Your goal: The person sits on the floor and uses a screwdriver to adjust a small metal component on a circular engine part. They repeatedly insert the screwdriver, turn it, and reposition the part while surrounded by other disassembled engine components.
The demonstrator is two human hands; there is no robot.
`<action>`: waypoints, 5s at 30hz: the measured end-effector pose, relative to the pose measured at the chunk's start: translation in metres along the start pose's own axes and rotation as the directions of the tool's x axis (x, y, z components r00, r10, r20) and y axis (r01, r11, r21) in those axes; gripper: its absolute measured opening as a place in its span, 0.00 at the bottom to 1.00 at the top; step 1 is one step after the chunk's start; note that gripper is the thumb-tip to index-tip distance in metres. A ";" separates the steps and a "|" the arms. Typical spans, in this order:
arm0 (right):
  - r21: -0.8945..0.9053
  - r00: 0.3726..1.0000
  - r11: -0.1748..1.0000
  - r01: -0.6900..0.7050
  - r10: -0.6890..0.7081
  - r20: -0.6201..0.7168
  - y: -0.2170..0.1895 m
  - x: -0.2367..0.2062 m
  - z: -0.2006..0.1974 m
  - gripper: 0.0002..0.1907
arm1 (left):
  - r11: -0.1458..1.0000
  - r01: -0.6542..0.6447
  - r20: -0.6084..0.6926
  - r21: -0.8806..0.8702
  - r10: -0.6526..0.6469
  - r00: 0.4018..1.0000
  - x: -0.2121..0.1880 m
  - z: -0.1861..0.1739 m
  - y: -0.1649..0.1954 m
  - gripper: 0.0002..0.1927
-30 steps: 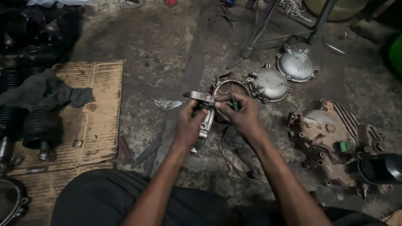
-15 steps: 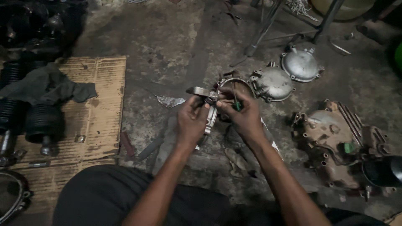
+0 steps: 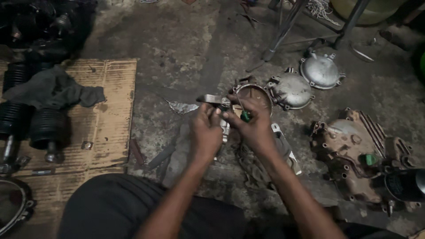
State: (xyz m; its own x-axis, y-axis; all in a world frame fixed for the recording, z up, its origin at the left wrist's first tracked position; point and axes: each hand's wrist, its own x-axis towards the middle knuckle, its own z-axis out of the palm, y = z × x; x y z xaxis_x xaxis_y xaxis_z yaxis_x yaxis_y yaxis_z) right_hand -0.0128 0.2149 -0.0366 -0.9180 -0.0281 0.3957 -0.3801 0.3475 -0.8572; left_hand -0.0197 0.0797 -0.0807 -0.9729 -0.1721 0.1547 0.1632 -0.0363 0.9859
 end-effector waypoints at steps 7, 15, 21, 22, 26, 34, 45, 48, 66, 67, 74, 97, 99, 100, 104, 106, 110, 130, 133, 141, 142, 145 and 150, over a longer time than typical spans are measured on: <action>0.081 0.963 0.964 -0.252 0.259 -0.077 -0.011 -0.002 0.015 0.23 | 0.982 0.016 -0.073 -0.187 -0.030 0.997 -0.003 0.016 -0.044 0.14; 0.115 0.874 0.898 -0.425 0.441 -0.205 0.002 -0.006 0.022 0.20 | 0.994 -0.110 -0.017 0.013 0.110 0.994 0.001 0.014 -0.069 0.16; 0.160 0.942 0.935 -0.316 0.329 -0.069 0.027 -0.001 -0.005 0.21 | 0.972 -0.223 0.131 0.067 0.213 0.968 0.001 0.013 -0.059 0.14; 0.144 0.951 0.943 -0.299 0.308 -0.042 0.029 0.001 -0.009 0.21 | 0.975 -0.215 0.156 0.061 0.203 0.967 0.003 0.013 -0.058 0.15; 0.162 0.970 0.956 -0.245 0.240 0.050 0.033 0.006 -0.017 0.22 | 0.993 -0.111 0.111 0.049 0.105 0.988 0.007 0.016 -0.056 0.16; 0.195 0.950 0.934 -0.299 0.272 0.155 0.032 0.006 -0.025 0.21 | 0.980 -0.190 0.264 0.059 0.168 0.950 0.004 0.006 -0.043 0.27; 0.202 0.881 0.858 -0.473 0.465 0.088 0.019 0.009 -0.032 0.22 | 0.912 -0.232 0.289 0.338 0.134 0.948 0.001 0.000 -0.037 0.27; 0.236 0.876 0.844 -0.482 0.471 0.105 0.016 0.010 -0.036 0.22 | 0.880 -0.205 0.331 0.428 0.058 0.942 0.001 -0.005 -0.017 0.37; 0.204 0.989 0.971 -0.124 0.137 -0.055 0.024 -0.021 0.016 0.29 | 0.779 -0.331 0.171 0.533 0.284 0.943 -0.001 -0.009 0.014 0.41; 0.162 0.989 0.982 -0.102 0.118 -0.092 0.023 -0.023 0.018 0.27 | 0.762 -0.387 0.225 0.519 0.315 0.922 0.003 -0.014 0.013 0.44; 0.367 0.965 0.918 -0.149 0.216 -0.147 0.026 -0.023 0.018 0.30 | 0.920 -0.293 0.220 0.262 0.239 0.946 0.014 -0.010 0.004 0.27; 0.308 0.989 0.946 -0.100 0.127 -0.071 0.078 -0.015 0.011 0.19 | 0.987 -0.129 0.461 -0.096 0.159 0.873 0.037 -0.025 -0.011 0.23; 0.355 0.985 0.926 -0.128 0.159 -0.060 0.078 -0.015 0.008 0.18 | 0.999 0.027 0.439 0.034 -0.039 0.898 0.039 -0.025 -0.003 0.22; 0.377 0.983 0.915 -0.142 0.175 -0.054 0.077 -0.015 0.006 0.17 | 0.990 0.107 0.419 0.095 -0.138 0.897 0.040 -0.025 0.000 0.22; 0.450 0.968 0.863 -0.230 0.249 0.019 0.075 -0.015 -0.002 0.19 | 0.969 -0.042 0.416 0.244 -0.065 0.907 0.045 -0.028 0.009 0.22; 0.464 0.947 0.832 -0.305 0.317 0.052 0.075 -0.015 -0.004 0.20 | 0.988 -0.029 0.498 0.149 -0.050 0.866 0.046 -0.029 0.008 0.22; 0.391 0.981 0.900 -0.191 0.186 0.050 0.075 -0.012 -0.002 0.18 | 0.995 -0.067 0.501 0.071 0.023 0.865 0.044 -0.029 -0.001 0.22; -0.498 0.974 0.864 0.070 0.049 0.221 -0.011 0.011 -0.066 0.12 | 0.963 0.022 0.490 0.269 -0.157 0.857 0.058 -0.042 -0.023 0.24; -0.544 0.969 0.834 0.090 0.054 0.243 -0.012 0.009 -0.057 0.13 | 0.999 0.039 0.587 0.026 -0.047 0.808 0.059 -0.040 -0.020 0.23; -0.344 0.975 0.935 0.090 -0.012 0.222 -0.001 0.007 -0.045 0.14 | 0.980 -0.025 0.561 0.198 -0.093 0.822 0.055 -0.030 -0.015 0.23; -0.358 0.974 0.927 0.111 -0.029 0.226 0.000 0.007 -0.045 0.13 | 0.960 -0.018 0.540 0.280 -0.142 0.830 0.055 -0.030 -0.015 0.23; -0.395 0.965 0.900 0.183 -0.089 0.245 0.000 0.010 -0.047 0.13 | 0.969 -0.139 0.545 0.206 0.005 0.839 0.057 -0.030 -0.019 0.23; -0.370 0.941 0.926 0.073 0.060 0.334 -0.002 0.015 -0.058 0.12 | 0.991 -0.078 0.547 0.106 0.007 0.837 0.056 -0.024 -0.027 0.22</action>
State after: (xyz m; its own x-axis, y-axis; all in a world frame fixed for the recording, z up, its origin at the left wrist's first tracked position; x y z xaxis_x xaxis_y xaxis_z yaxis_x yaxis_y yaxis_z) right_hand -0.0192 0.2679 -0.0101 -0.9240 -0.3189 0.2109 -0.3768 0.6663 -0.6434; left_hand -0.0750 0.0470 -0.1006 -0.9030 0.3940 0.1714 0.2203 0.0822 0.9720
